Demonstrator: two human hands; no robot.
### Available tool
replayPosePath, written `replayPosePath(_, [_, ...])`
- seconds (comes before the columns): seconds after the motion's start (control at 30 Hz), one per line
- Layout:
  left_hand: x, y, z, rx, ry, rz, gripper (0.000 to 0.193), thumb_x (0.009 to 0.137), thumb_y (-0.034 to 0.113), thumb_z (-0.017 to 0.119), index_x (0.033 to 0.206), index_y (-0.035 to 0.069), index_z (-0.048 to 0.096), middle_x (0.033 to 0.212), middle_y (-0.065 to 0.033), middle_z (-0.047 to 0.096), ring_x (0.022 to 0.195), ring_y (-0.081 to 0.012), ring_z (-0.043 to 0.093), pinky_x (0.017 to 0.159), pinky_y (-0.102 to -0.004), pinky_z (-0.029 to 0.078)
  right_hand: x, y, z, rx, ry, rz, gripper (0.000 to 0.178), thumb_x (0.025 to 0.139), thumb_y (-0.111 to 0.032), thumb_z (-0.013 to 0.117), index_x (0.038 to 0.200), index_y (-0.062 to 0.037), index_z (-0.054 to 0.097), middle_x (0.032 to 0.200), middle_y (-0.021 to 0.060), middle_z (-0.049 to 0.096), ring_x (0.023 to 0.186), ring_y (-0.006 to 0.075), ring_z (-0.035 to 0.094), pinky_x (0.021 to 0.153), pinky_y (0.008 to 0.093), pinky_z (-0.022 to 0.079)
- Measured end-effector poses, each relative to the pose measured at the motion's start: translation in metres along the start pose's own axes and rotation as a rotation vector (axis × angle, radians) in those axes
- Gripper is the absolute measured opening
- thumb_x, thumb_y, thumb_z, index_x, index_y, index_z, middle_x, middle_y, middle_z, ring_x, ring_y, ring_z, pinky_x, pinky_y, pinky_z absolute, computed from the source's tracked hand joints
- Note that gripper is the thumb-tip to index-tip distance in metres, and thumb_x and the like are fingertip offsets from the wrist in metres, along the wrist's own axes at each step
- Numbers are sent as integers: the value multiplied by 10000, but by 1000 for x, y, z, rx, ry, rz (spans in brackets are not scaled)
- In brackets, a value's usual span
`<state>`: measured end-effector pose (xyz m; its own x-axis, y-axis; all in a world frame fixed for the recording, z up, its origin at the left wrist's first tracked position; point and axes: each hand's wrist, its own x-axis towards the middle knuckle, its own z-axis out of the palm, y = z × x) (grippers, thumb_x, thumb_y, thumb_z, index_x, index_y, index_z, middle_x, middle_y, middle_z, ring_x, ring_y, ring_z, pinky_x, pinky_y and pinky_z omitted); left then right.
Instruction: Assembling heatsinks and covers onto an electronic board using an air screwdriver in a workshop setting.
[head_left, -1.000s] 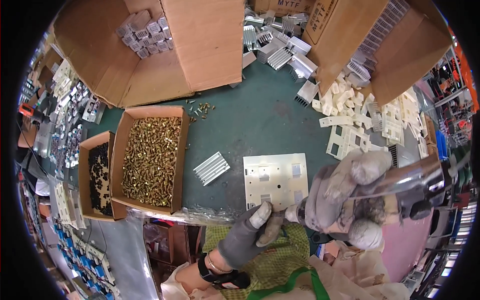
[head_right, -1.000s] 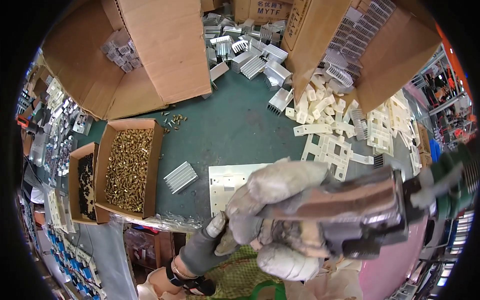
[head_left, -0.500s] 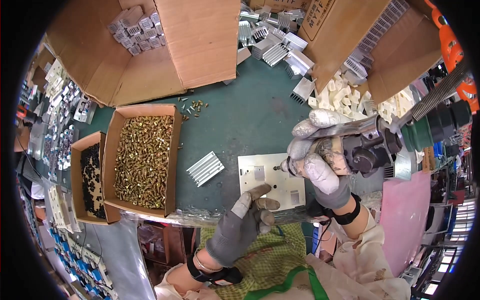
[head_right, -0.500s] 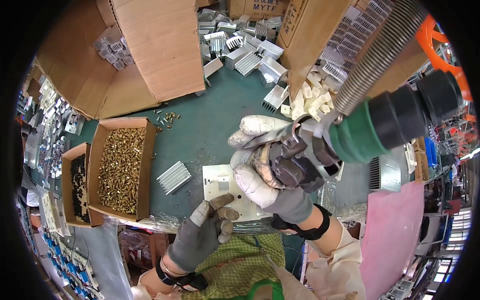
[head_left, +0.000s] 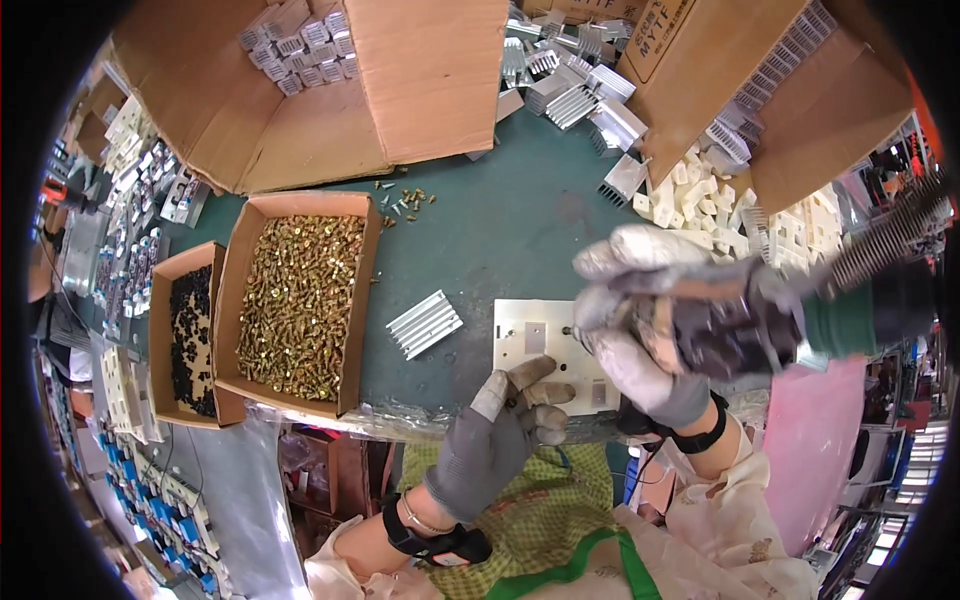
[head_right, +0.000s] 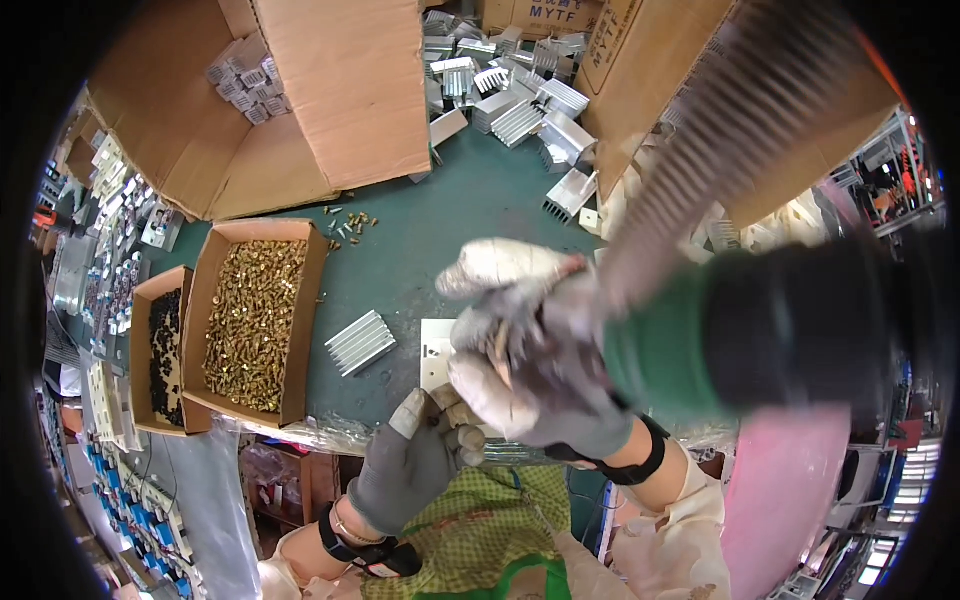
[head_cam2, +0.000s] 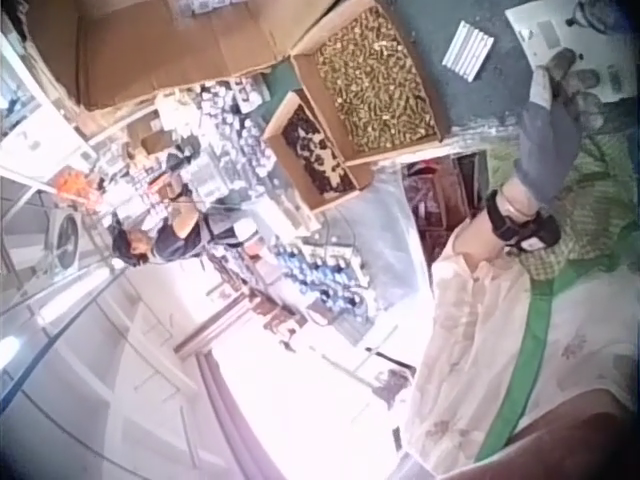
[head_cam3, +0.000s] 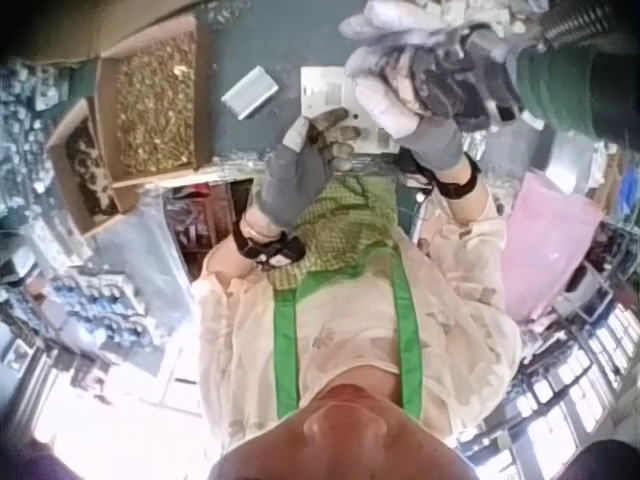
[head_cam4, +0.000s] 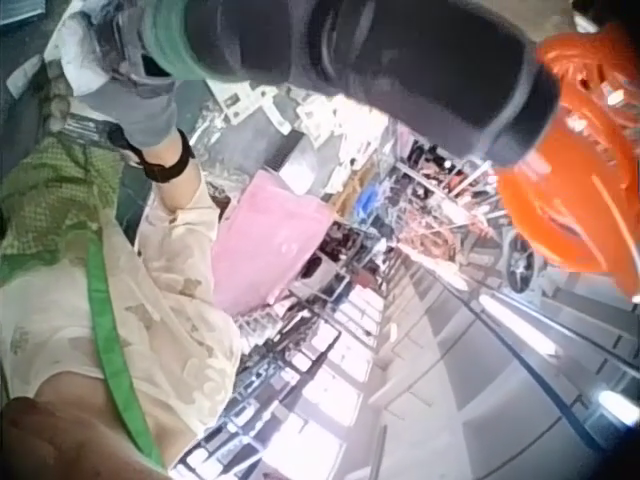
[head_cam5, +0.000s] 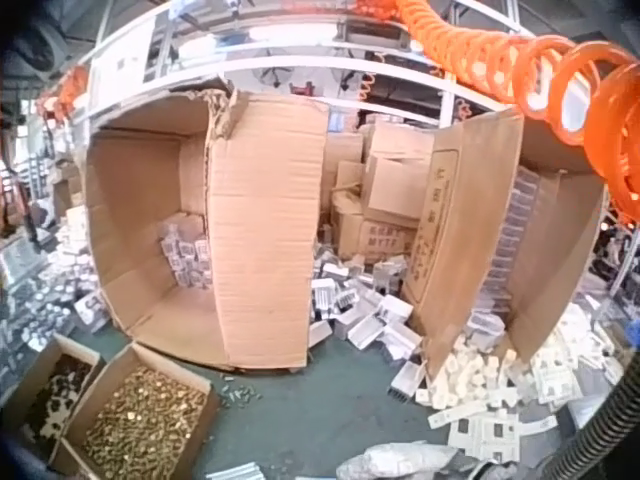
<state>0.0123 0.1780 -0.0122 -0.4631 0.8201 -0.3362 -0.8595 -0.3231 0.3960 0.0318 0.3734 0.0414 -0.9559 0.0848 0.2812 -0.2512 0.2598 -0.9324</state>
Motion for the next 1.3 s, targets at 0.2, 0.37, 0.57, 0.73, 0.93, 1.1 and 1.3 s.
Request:
replayPosePath(0.2, [5,-4,2,-58,73,-36,634,993,471,361,1366,-42,367,1264,-168,529,1083,-239,527,968,-386,415,4,-17,9,187,58,136,359,820,-129,618,1146,-2,540,920,59,615,851,133,585,827,280,493])
replayPosePath(0.37, [8,-1,9,-74,106,-30,623,998,466,351,1367,-35,368,1313,-171,497,1142,-248,503,1029,-404,383,2,-28,10,816,43,-43,571,782,-46,679,1284,5,411,1070,150,566,834,164,581,708,298,507])
replayPosePath(0.57, [-2,-3,19,-156,-91,27,607,1001,458,354,1382,-15,362,1282,-140,509,1137,-234,532,994,-400,420,-15,-45,21,806,156,38,659,793,-138,754,1333,-19,395,1025,191,574,720,271,609,626,435,559])
replayPosePath(0.73, [-6,0,12,136,-103,-2,543,1003,359,419,1406,2,344,1229,-122,544,1008,-198,601,854,-348,498,-19,-51,3,639,67,-114,550,817,-150,712,1280,-9,451,1044,190,583,781,229,615,666,370,548])
replayPosePath(0.93, [-11,3,17,1437,137,570,365,796,160,736,1130,59,630,881,-116,624,671,-220,648,576,-319,523,-28,-53,-8,707,83,-169,568,809,-160,724,1281,-12,445,1032,183,581,775,226,612,660,370,546])
replayPosePath(1.1, [-5,3,19,1436,69,639,215,796,171,728,965,44,690,773,-116,613,625,-271,625,545,-342,489,-33,-53,-11,698,97,-189,584,802,-169,734,1282,-15,440,1022,178,580,770,225,609,656,369,545])
replayPosePath(1.3, [-3,-1,10,1520,13,675,246,806,198,720,1008,62,680,822,-123,643,646,-260,633,559,-324,490,-37,-53,-18,702,103,-197,603,793,-179,746,1284,-18,434,1011,172,578,763,223,606,651,369,543])
